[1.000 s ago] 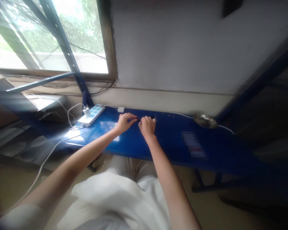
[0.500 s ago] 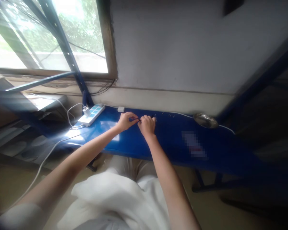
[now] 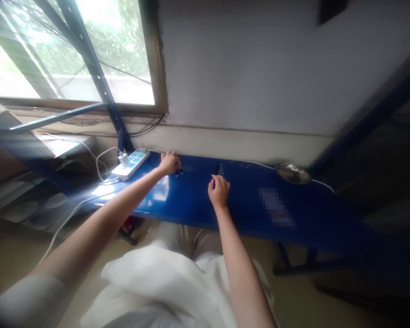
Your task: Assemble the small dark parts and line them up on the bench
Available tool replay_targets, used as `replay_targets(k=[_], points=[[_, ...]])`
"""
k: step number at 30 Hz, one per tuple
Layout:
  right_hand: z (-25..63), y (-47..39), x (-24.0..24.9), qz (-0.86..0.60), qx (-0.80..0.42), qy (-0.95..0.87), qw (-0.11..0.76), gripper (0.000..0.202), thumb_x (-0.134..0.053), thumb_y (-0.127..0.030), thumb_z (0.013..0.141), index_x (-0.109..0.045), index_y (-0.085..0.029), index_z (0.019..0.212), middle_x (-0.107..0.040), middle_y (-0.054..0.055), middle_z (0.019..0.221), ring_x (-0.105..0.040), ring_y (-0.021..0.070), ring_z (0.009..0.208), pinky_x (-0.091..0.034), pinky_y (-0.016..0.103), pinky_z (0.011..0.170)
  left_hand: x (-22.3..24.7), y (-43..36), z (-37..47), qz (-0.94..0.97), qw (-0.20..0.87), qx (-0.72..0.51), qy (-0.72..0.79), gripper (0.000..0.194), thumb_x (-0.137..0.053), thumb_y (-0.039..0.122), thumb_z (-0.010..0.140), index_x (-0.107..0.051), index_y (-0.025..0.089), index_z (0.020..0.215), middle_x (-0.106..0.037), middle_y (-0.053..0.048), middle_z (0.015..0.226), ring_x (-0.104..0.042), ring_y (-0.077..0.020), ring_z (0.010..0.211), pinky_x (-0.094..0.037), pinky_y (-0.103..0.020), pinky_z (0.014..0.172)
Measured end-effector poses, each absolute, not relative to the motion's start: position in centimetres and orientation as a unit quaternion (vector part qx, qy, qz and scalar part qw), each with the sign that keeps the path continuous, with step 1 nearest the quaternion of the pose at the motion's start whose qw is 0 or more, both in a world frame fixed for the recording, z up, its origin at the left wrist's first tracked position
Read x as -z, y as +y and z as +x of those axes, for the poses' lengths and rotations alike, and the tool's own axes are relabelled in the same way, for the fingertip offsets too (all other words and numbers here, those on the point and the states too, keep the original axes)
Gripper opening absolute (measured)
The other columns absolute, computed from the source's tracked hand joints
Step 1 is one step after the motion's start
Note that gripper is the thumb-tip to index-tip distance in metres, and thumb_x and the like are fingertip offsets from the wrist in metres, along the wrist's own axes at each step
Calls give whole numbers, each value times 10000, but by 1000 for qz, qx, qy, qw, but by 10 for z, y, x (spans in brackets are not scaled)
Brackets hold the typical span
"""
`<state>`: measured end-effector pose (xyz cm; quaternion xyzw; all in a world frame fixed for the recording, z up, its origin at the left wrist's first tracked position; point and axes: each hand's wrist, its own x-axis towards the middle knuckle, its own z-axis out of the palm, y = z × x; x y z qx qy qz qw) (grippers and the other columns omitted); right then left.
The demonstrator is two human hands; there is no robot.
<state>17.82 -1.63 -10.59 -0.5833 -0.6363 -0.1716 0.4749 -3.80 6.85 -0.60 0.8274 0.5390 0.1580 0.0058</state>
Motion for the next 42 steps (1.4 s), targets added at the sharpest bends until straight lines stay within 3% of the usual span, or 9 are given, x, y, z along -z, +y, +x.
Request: replay_targets(k=[14, 42], points=[[181, -17, 119, -556, 187, -653, 479, 212, -408, -163, 830, -594, -159, 932, -641, 88, 910, -578, 174, 898, -376, 303, 789, 30, 80, -33, 828, 5, -118, 548, 103, -608, 190, 720, -696, 204, 773, -535, -88, 1050, -395, -280, 1057, -281, -468, 891], [183, -20, 120, -576, 170, -623, 502, 188, -408, -162, 811, -580, -165, 886, -631, 81, 884, -574, 176, 856, -374, 302, 775, 31, 82, -32, 824, 17, -100, 558, 149, -584, 214, 724, -699, 221, 818, -543, -82, 1051, -396, -281, 1071, -218, -509, 961]])
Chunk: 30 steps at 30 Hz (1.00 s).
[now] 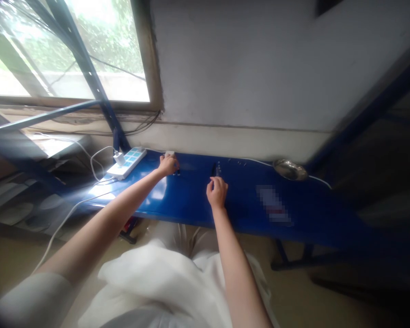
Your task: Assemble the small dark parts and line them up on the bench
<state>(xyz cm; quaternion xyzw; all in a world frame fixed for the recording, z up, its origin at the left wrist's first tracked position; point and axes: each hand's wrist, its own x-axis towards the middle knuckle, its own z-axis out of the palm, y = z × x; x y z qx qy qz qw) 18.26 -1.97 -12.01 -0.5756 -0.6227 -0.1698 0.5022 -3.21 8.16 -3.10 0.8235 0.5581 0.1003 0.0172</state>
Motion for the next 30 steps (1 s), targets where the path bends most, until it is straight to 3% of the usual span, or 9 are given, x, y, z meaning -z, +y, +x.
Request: replay_targets(k=[10, 17, 22, 26, 30], points=[[182, -21, 119, -599, 154, -613, 492, 203, -388, -183, 816, -579, -167, 883, -620, 84, 897, -569, 179, 837, -368, 310, 785, 33, 81, -33, 829, 21, -107, 549, 151, -587, 204, 720, -689, 229, 829, -543, -85, 1075, -403, -285, 1075, -229, -505, 943], [184, -21, 120, -614, 156, -586, 505, 195, -389, -177, 811, -570, -162, 882, -605, 88, 881, -558, 185, 839, -358, 317, 777, 27, 77, -32, 836, 4, -106, 538, 288, -610, 261, 720, -641, 234, 1005, -522, -85, 1156, -388, -288, 1099, -252, -477, 925], [185, -20, 121, -633, 155, -553, 520, 175, -405, -172, 799, -566, -158, 865, -603, 90, 874, -553, 191, 820, -357, 324, 755, 20, 58, -9, 869, -11, -169, 464, 343, -459, 286, 828, -556, 201, 1146, -526, -96, 1172, -411, -258, 1093, -291, -413, 904], [186, -20, 122, -646, 166, -529, 525, 184, -407, -171, 792, -576, -158, 863, -613, 92, 862, -554, 198, 796, -363, 328, 732, 32, 39, 23, 906, 3, -149, 397, 397, -346, 284, 876, -482, 206, 1240, -496, -98, 1237, -418, -248, 1096, -317, -382, 890], [186, -20, 121, -646, 182, -521, 527, 184, -408, -171, 786, -581, -159, 850, -616, 89, 834, -556, 202, 790, -367, 323, 723, 58, 29, 52, 919, 22, -104, 381, 518, -332, 257, 873, -271, 226, 1386, -387, -98, 1360, -394, -263, 1136, -337, -384, 880]])
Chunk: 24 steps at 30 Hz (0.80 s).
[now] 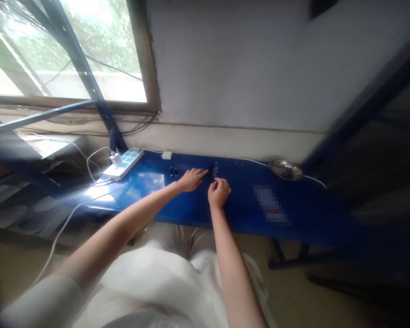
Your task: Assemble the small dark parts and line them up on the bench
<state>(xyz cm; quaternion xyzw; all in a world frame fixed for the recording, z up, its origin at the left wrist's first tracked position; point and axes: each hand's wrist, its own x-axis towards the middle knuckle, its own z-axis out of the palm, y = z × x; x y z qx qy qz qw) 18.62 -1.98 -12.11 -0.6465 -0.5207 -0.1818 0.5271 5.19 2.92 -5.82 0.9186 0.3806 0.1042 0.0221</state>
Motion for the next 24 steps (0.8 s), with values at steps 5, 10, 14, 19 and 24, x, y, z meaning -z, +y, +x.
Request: replay_targets(k=[5, 10, 14, 19, 24], points=[[187, -19, 121, -648, 175, -518, 531, 200, -394, -173, 786, -582, -158, 852, -610, 101, 844, -551, 208, 796, -373, 332, 720, 77, 30, 76, 897, 47, -103, 427, 576, -330, 262, 869, -164, 222, 1419, -358, -111, 1376, -379, -283, 1145, -354, -411, 867], [186, -19, 121, -658, 148, -513, 531, 207, -392, -173, 788, -583, -154, 865, -602, 107, 852, -542, 218, 820, -374, 348, 732, 79, 33, 86, 888, 39, -107, 446, 516, -323, 261, 879, -259, 209, 1389, -389, -121, 1346, -383, -287, 1139, -349, -421, 870], [186, -19, 121, -661, 148, -508, 533, 199, -400, -170, 784, -587, -157, 851, -610, 103, 847, -545, 219, 819, -373, 345, 726, 77, 35, 86, 891, 19, -137, 432, 426, -374, 263, 872, -435, 169, 1283, -512, -128, 1207, -434, -269, 1073, -358, -398, 854], [186, -19, 120, -659, 144, -511, 532, 209, -393, -172, 789, -586, -152, 868, -600, 112, 857, -534, 225, 843, -371, 350, 735, 78, 37, 82, 875, 43, -177, 448, 294, -378, 208, 864, -628, 157, 1010, -618, -118, 983, -502, -248, 961, -383, -384, 825], [186, -17, 125, -680, 157, -510, 502, 194, -429, -178, 748, -606, -163, 828, -602, 104, 858, -511, 226, 820, -352, 340, 697, 85, 37, 70, 820, 114, -290, 480, 212, -474, 226, 819, -643, 174, 936, -651, -75, 942, -546, -207, 908, -421, -337, 821]])
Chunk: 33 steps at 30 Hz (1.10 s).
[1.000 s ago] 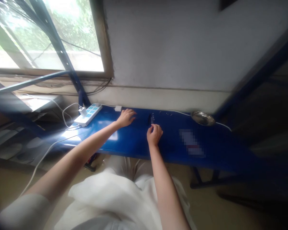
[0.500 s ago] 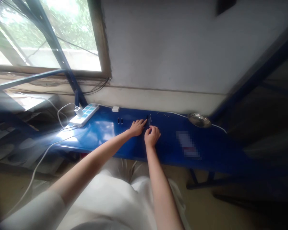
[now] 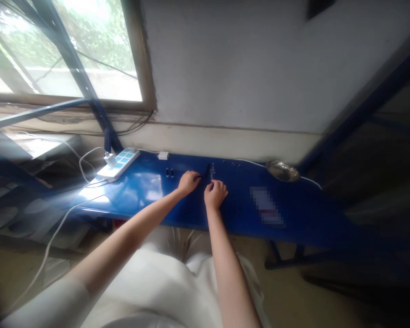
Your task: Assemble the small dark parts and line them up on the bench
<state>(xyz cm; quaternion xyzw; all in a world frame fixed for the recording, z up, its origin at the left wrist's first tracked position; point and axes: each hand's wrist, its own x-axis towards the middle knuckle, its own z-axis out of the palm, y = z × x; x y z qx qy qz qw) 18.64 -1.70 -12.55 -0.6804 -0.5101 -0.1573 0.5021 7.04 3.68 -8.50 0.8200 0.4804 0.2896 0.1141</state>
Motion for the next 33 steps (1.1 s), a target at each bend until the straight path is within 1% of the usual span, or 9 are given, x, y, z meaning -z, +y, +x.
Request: replay_targets(k=[5, 10, 14, 17, 20, 25, 29, 33], points=[[189, -9, 132, -704, 122, -505, 485, 186, -446, -204, 736, -623, -156, 770, -586, 106, 797, -482, 231, 802, -339, 359, 704, 87, 24, 51, 738, 198, -410, 499, 140, -549, 190, 752, -605, 171, 879, -649, -47, 827, -579, -162, 799, -457, -286, 737], [195, 2, 138, -742, 68, -471, 473, 200, -478, -253, 719, -637, -152, 785, -598, 125, 837, -477, 262, 826, -335, 417, 723, 80, 4, 33, 670, 258, -493, 492, 89, -565, 218, 740, -579, 177, 819, -632, -19, 760, -590, -128, 721, -464, -256, 695], [202, 14, 143, -765, 43, -452, 457, 208, -536, -324, 697, -629, -146, 754, -581, 140, 813, -473, 288, 845, -332, 475, 735, 72, -6, 26, 624, 291, -537, 488, 143, -576, 295, 746, -587, 168, 810, -636, -32, 760, -589, -128, 694, -461, -248, 654], [206, 23, 142, -787, 16, -439, 434, 188, -591, -329, 669, -627, -150, 716, -579, 137, 804, -476, 291, 863, -334, 487, 747, 65, -11, 23, 609, 299, -552, 485, 173, -586, 320, 742, -597, 163, 814, -641, -42, 776, -586, -128, 694, -456, -245, 641], [208, 27, 135, -807, -14, -448, 385, 171, -606, -296, 668, -642, -150, 749, -594, 135, 866, -482, 285, 897, -336, 477, 775, 60, -13, 20, 607, 300, -560, 477, 177, -594, 321, 736, -599, 158, 804, -637, -40, 765, -581, -124, 687, -450, -239, 630], [206, 27, 119, -831, -44, -463, 305, 198, -576, -280, 719, -658, -154, 849, -608, 125, 947, -493, 261, 946, -335, 426, 816, 58, -13, 18, 608, 297, -571, 464, 178, -600, 322, 731, -599, 155, 793, -631, -32, 744, -573, -116, 663, -436, -228, 604], [205, 27, 112, -834, -50, -464, 294, 207, -566, -273, 730, -664, -153, 868, -615, 132, 969, -506, 263, 954, -345, 409, 803, 58, -12, 18, 612, 295, -574, 457, 170, -601, 319, 731, -597, 160, 790, -633, -28, 740, -572, -113, 655, -428, -223, 587], [200, 24, 108, -831, -54, -468, 294, 175, -534, -233, 734, -673, -168, 817, -635, 110, 923, -532, 253, 911, -351, 381, 760, 55, -13, 18, 629, 280, -568, 450, 159, -593, 309, 740, -596, 162, 799, -637, -27, 740, -577, -113, 653, -422, -222, 580]])
